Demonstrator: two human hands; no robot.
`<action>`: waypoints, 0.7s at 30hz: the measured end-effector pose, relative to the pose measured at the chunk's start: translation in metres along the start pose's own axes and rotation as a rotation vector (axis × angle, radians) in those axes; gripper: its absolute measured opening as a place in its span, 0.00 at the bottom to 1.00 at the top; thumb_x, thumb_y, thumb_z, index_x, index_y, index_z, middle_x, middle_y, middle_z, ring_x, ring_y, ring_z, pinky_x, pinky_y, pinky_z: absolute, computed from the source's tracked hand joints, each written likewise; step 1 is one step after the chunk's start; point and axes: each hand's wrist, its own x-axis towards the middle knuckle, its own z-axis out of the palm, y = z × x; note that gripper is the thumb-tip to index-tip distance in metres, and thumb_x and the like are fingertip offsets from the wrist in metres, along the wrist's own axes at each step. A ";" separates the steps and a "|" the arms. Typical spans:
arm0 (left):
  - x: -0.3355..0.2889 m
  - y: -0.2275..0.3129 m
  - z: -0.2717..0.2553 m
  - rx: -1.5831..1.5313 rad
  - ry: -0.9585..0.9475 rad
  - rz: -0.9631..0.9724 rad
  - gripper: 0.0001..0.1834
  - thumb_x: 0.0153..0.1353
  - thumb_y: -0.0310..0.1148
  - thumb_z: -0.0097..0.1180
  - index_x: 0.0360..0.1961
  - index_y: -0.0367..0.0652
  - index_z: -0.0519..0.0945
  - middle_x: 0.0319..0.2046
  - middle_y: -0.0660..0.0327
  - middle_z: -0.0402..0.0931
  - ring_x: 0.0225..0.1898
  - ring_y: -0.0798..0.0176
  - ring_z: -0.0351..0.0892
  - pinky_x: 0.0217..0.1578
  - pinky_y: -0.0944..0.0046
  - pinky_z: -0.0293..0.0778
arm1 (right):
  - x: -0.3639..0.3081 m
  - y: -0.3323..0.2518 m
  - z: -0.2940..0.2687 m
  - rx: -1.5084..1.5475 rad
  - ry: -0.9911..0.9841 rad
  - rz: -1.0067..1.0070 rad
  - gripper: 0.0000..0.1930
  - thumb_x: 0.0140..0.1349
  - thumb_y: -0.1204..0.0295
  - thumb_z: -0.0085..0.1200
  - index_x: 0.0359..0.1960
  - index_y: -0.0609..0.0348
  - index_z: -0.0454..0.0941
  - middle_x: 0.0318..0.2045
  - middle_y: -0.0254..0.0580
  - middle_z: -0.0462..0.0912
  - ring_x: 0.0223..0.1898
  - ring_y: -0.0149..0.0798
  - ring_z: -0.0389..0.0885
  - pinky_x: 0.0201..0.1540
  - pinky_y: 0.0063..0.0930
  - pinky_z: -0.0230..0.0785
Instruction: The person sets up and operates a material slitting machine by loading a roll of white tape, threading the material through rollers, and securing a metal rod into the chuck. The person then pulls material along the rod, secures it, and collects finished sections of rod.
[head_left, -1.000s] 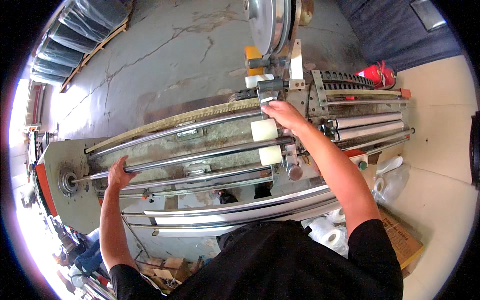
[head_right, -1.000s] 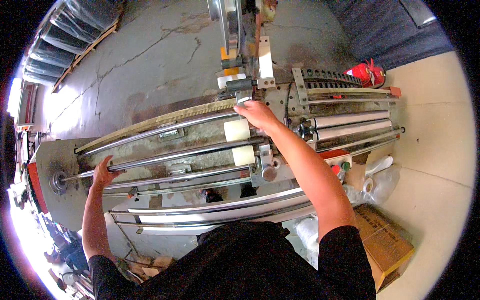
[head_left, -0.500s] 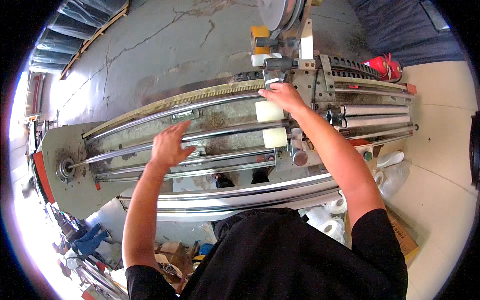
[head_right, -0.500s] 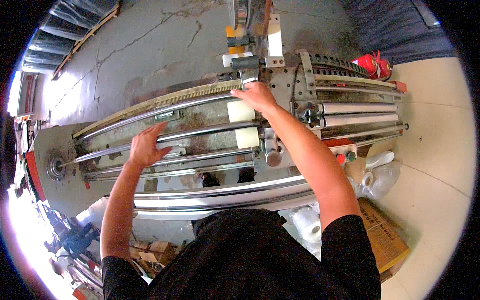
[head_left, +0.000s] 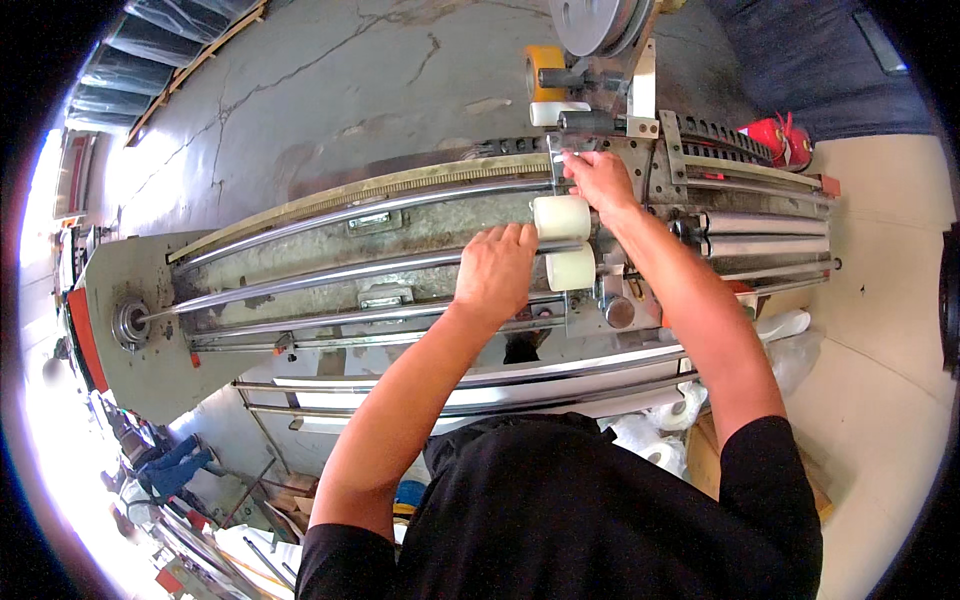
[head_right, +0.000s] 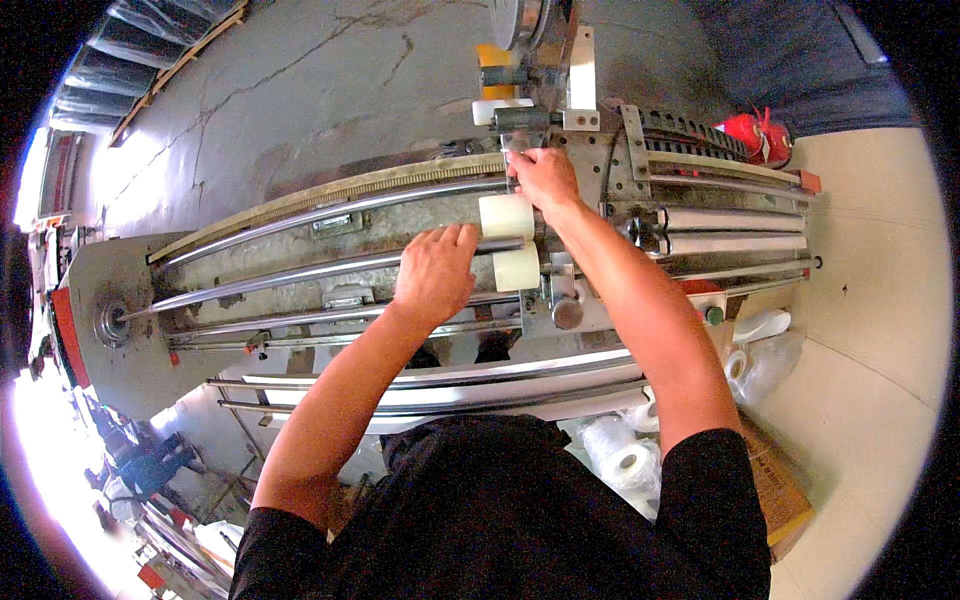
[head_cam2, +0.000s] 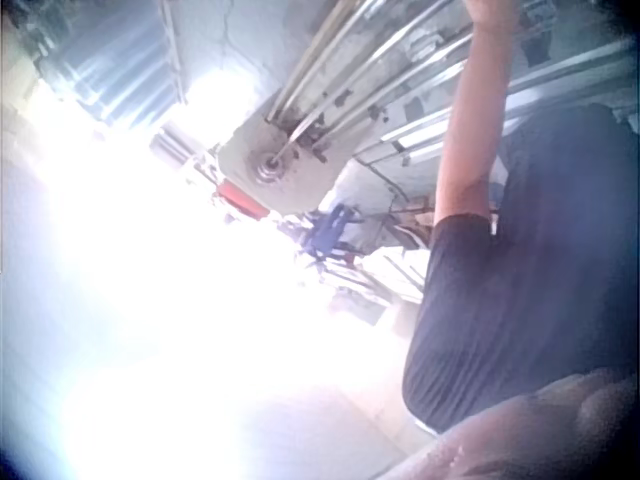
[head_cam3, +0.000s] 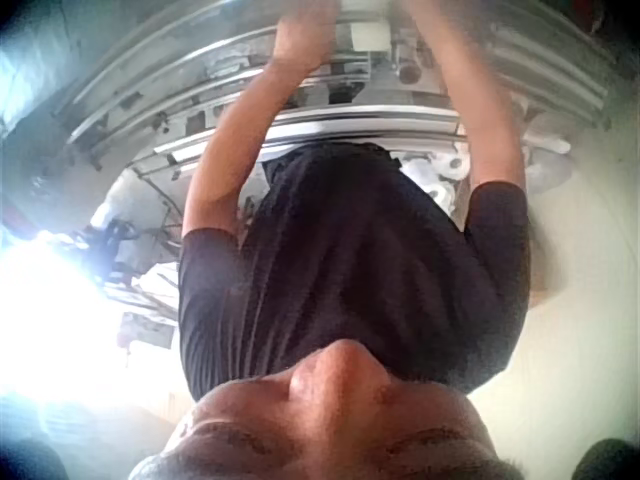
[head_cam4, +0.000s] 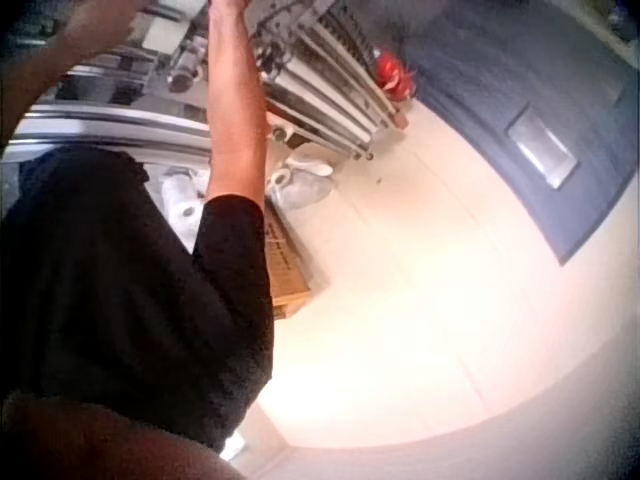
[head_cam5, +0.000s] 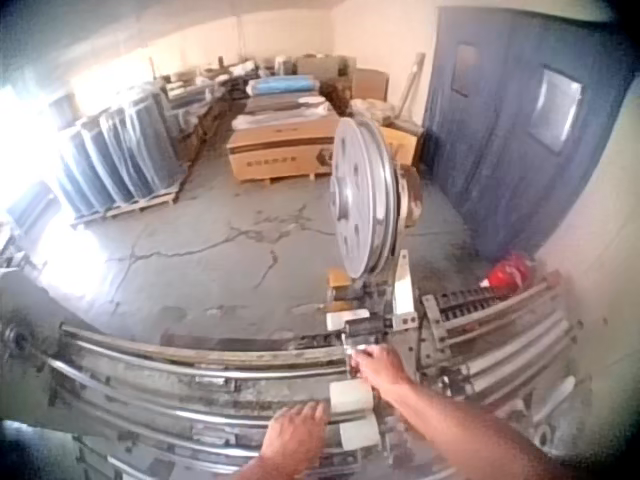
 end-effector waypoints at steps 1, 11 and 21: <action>-0.001 0.001 0.004 -0.015 0.029 0.005 0.29 0.54 0.33 0.72 0.55 0.41 0.74 0.47 0.52 0.81 0.54 0.48 0.83 0.57 0.50 0.76 | -0.014 -0.007 -0.002 -0.056 0.002 -0.061 0.18 0.76 0.59 0.58 0.35 0.62 0.87 0.22 0.33 0.84 0.26 0.27 0.81 0.29 0.28 0.70; -0.005 0.003 0.005 0.015 0.134 0.083 0.31 0.52 0.30 0.71 0.57 0.39 0.74 0.50 0.51 0.80 0.58 0.46 0.80 0.62 0.50 0.74 | -0.150 0.019 -0.047 0.214 -0.124 -0.051 0.16 0.79 0.66 0.56 0.61 0.60 0.84 0.29 0.28 0.81 0.31 0.22 0.77 0.36 0.17 0.69; -0.017 0.017 0.018 0.178 0.297 0.140 0.33 0.60 0.28 0.59 0.67 0.35 0.71 0.64 0.48 0.76 0.73 0.52 0.70 0.78 0.54 0.58 | -0.277 0.122 -0.033 0.524 -0.029 0.129 0.14 0.79 0.61 0.57 0.46 0.60 0.85 0.25 0.30 0.81 0.24 0.21 0.69 0.28 0.17 0.61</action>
